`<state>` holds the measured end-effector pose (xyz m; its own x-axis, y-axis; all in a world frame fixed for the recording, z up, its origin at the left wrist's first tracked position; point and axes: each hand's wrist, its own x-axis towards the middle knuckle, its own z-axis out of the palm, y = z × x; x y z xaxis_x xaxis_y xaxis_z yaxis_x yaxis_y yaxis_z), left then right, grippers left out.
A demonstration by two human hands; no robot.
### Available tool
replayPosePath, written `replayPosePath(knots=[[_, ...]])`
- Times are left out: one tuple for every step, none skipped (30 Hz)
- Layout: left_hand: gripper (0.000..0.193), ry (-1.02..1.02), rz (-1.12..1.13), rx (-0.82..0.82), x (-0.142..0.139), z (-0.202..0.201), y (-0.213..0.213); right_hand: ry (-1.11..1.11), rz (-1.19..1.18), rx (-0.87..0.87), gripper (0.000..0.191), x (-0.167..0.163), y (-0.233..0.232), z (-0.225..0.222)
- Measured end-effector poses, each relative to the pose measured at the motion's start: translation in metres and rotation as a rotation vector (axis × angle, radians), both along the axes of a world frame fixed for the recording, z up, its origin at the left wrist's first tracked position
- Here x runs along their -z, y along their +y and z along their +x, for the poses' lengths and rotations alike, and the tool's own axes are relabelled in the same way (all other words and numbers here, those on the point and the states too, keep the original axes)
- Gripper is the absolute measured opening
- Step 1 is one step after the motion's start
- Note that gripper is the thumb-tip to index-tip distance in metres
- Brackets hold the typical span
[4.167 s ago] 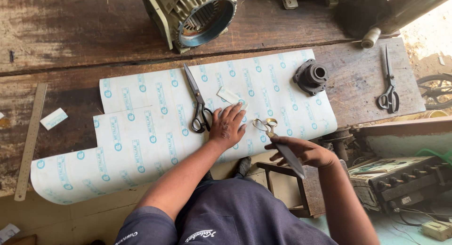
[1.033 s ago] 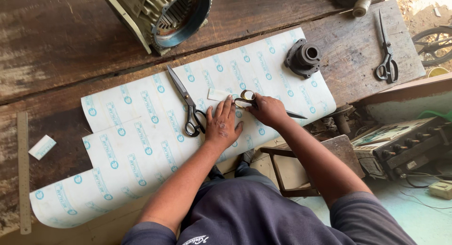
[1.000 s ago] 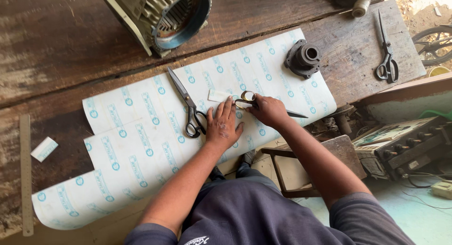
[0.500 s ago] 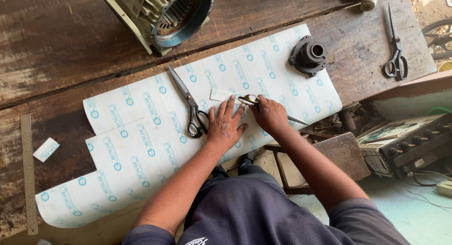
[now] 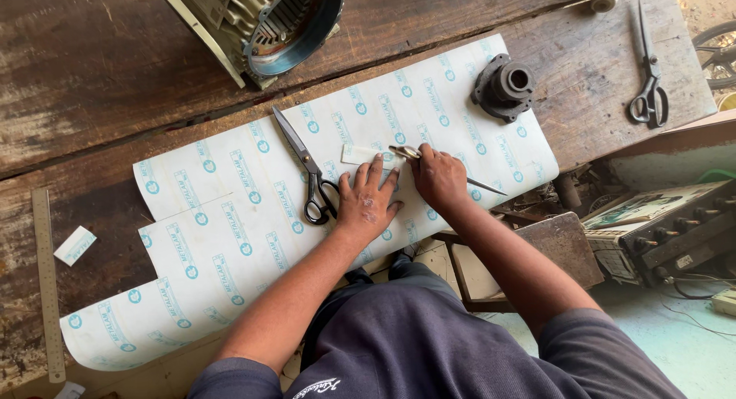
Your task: The person unrolls a strip of masking paper from a roll, measures and cuts a piece with scissors, then presses the cut strip onto the opening of an electric motor housing on the workbench, smoothing it in place by hand.
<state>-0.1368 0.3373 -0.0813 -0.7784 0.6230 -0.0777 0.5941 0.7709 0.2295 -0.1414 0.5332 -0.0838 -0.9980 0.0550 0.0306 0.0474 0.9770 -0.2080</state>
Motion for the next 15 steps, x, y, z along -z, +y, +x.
replayPosePath(knots=[[0.070, -0.015, 0.006, -0.004, -0.001, -0.001, 0.000, 0.019, 0.012, -0.002, 0.022, 0.001, 0.002, -0.005], [0.069, -0.030, 0.013, -0.006, -0.002, 0.000, 0.000, 0.037, 0.025, -0.002, 0.021, 0.001, 0.002, -0.008], [0.068, -0.040, 0.019, -0.010, -0.003, -0.001, 0.000, 0.011, 0.039, 0.008, 0.022, -0.001, 0.004, -0.009], [0.068, -0.041, 0.036, -0.008, -0.005, -0.002, -0.001, -0.005, 0.048, 0.018, 0.023, -0.003, 0.004, -0.008], [0.069, -0.038, 0.053, -0.003, -0.007, -0.001, -0.002, -0.019, 0.057, 0.032, 0.023, -0.005, 0.004, -0.008], [0.069, -0.041, 0.076, -0.003, -0.008, -0.002, -0.003, 0.019, -0.007, 0.048, 0.024, -0.008, 0.004, -0.007], [0.069, -0.023, 0.085, -0.009, -0.008, -0.003, -0.004, 0.043, -0.071, 0.054, 0.025, -0.011, 0.002, -0.001], [0.069, -0.018, 0.090, -0.015, -0.008, -0.002, -0.004, 0.054, -0.137, 0.061, 0.026, -0.014, 0.001, 0.005], [0.069, -0.022, 0.090, -0.015, -0.008, -0.001, -0.005, -0.013, -0.120, 0.035, 0.025, -0.016, -0.002, 0.008], [0.070, -0.022, 0.099, -0.012, -0.007, 0.001, -0.006, -0.082, -0.104, 0.013, 0.024, -0.018, -0.004, 0.010], [0.071, -0.016, 0.110, -0.009, -0.005, 0.001, -0.006, -0.145, -0.086, -0.008, 0.024, -0.019, -0.006, 0.012], [0.072, -0.005, 0.123, -0.007, -0.003, 0.001, -0.007, -0.181, -0.082, 0.012, 0.026, -0.021, -0.007, 0.012], [0.072, -0.004, 0.113, -0.001, -0.002, 0.001, -0.006, -0.218, -0.075, 0.030, 0.027, -0.022, -0.008, 0.012], [0.072, -0.004, 0.104, -0.002, -0.001, 0.001, -0.006, -0.257, -0.066, 0.041, 0.029, -0.023, -0.009, 0.011], [0.072, -0.008, 0.091, -0.008, 0.000, 0.001, -0.006, -0.267, -0.053, 0.035, 0.030, -0.023, -0.009, 0.010]])
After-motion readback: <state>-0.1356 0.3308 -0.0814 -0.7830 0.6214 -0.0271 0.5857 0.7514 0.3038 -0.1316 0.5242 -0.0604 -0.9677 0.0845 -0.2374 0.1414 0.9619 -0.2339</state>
